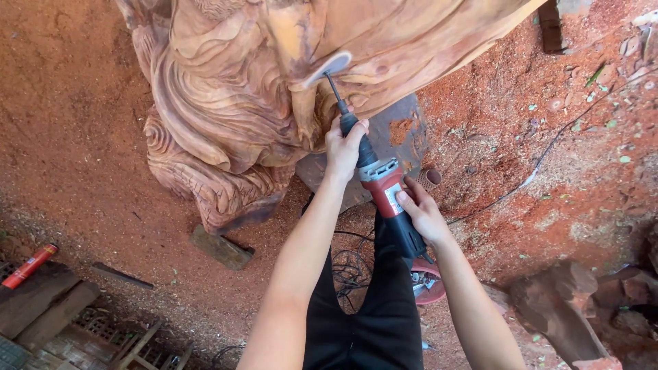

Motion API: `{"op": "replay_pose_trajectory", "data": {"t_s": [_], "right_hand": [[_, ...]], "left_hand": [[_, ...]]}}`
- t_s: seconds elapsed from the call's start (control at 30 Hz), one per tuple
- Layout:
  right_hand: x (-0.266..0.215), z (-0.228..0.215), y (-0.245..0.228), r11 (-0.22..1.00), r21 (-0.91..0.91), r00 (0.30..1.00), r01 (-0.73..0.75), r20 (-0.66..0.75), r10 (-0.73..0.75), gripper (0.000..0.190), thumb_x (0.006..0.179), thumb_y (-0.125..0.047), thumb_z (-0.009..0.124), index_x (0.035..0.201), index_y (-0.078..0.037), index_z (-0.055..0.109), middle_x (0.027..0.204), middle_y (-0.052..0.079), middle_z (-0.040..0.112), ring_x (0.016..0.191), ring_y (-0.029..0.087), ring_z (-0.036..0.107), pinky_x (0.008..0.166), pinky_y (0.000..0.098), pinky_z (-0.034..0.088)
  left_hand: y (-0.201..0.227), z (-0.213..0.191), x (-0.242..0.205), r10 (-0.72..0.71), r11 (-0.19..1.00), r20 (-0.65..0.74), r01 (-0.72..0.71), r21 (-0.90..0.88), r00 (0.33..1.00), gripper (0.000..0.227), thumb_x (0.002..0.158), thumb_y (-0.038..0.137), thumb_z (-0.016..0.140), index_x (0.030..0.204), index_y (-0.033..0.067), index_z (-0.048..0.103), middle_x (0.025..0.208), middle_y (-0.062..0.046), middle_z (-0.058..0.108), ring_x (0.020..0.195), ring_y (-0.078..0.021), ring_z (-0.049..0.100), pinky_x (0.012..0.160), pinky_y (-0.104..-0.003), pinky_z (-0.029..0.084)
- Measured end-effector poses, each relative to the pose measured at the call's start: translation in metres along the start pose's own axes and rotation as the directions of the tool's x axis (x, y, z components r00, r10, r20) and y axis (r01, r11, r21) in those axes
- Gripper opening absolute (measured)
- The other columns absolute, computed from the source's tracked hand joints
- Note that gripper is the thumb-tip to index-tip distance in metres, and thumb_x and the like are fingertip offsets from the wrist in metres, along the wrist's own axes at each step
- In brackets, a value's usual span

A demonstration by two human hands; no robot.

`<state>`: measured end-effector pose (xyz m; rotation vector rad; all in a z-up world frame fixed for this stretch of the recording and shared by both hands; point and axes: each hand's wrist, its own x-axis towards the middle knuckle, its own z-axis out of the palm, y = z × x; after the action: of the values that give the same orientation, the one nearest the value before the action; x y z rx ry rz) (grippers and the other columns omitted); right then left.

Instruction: Using a power sander to smooth the surface of a large, intricate wood sculpture.

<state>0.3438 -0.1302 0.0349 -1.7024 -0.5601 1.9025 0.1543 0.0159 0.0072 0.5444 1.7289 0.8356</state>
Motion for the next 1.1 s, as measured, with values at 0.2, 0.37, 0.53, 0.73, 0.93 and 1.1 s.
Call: {"op": "replay_pose_trajectory", "data": {"t_s": [0.2,0.37,0.53,0.73,0.93,1.1], "right_hand": [[-0.023,0.035,-0.052,0.994,-0.112,1.0,-0.009,-0.017,0.007,0.059,0.106,-0.039,0.054,0.148,0.002,0.051,0.135,0.034,0.056,0.137,0.042,0.048,0.11,0.0558,0.038],[-0.028,0.038,-0.057,0.994,-0.112,0.999,0.002,-0.044,-0.007,0.057,0.106,-0.039,0.053,0.148,0.0,0.053,0.138,0.036,0.051,0.14,0.045,0.043,0.114,0.0574,0.032],[-0.021,0.02,-0.027,0.991,-0.126,0.998,0.043,-0.041,-0.048,0.059,0.106,-0.039,0.052,0.148,0.002,0.052,0.139,0.038,0.051,0.139,0.045,0.043,0.112,0.059,0.033],[-0.015,0.008,-0.026,0.993,-0.103,0.992,0.059,-0.104,-0.07,0.058,0.106,-0.039,0.052,0.147,0.002,0.053,0.138,0.037,0.054,0.137,0.045,0.046,0.11,0.0586,0.035],[0.001,-0.021,-0.002,0.989,-0.094,0.986,0.111,-0.115,-0.122,0.057,0.107,-0.039,0.052,0.147,0.001,0.053,0.138,0.037,0.053,0.138,0.045,0.045,0.109,0.0583,0.036],[0.011,-0.043,0.001,0.984,-0.118,0.986,0.133,-0.09,-0.144,0.056,0.107,-0.038,0.053,0.148,0.001,0.053,0.132,0.037,0.057,0.134,0.046,0.049,0.107,0.0584,0.038]], "left_hand": [[0.0,0.002,0.001,0.02,0.997,-0.046,-0.017,0.07,0.999,0.035,0.075,0.039,0.079,0.093,0.0087,0.072,0.068,-0.005,0.071,0.074,-0.0188,0.068,0.071,-0.034,0.052],[0.005,0.004,-0.007,0.027,0.996,-0.036,-0.024,0.081,0.999,0.041,0.078,0.036,0.079,0.105,0.0057,0.072,0.073,-0.007,0.074,0.079,-0.02,0.071,0.072,-0.035,0.052],[0.004,0.013,-0.011,0.057,0.994,0.01,-0.057,0.097,0.998,0.048,0.079,0.034,0.077,0.115,0.0032,0.07,0.075,-0.009,0.075,0.085,-0.0219,0.071,0.078,-0.035,0.052],[0.024,0.027,-0.015,0.03,0.993,0.02,-0.032,0.118,0.999,0.033,0.074,0.038,0.081,0.09,0.0104,0.073,0.082,-0.008,0.069,0.086,-0.0218,0.068,0.08,-0.036,0.051],[0.021,0.053,-0.015,0.066,0.99,0.048,-0.071,0.119,0.997,0.04,0.075,0.037,0.081,0.097,0.0053,0.071,0.086,-0.012,0.067,0.091,-0.0251,0.068,0.082,-0.038,0.051],[0.002,0.064,-0.009,0.118,0.989,0.042,-0.122,0.087,0.992,0.051,0.078,0.034,0.081,0.117,0.0029,0.069,0.085,-0.013,0.066,0.09,-0.025,0.067,0.083,-0.041,0.052]]}}
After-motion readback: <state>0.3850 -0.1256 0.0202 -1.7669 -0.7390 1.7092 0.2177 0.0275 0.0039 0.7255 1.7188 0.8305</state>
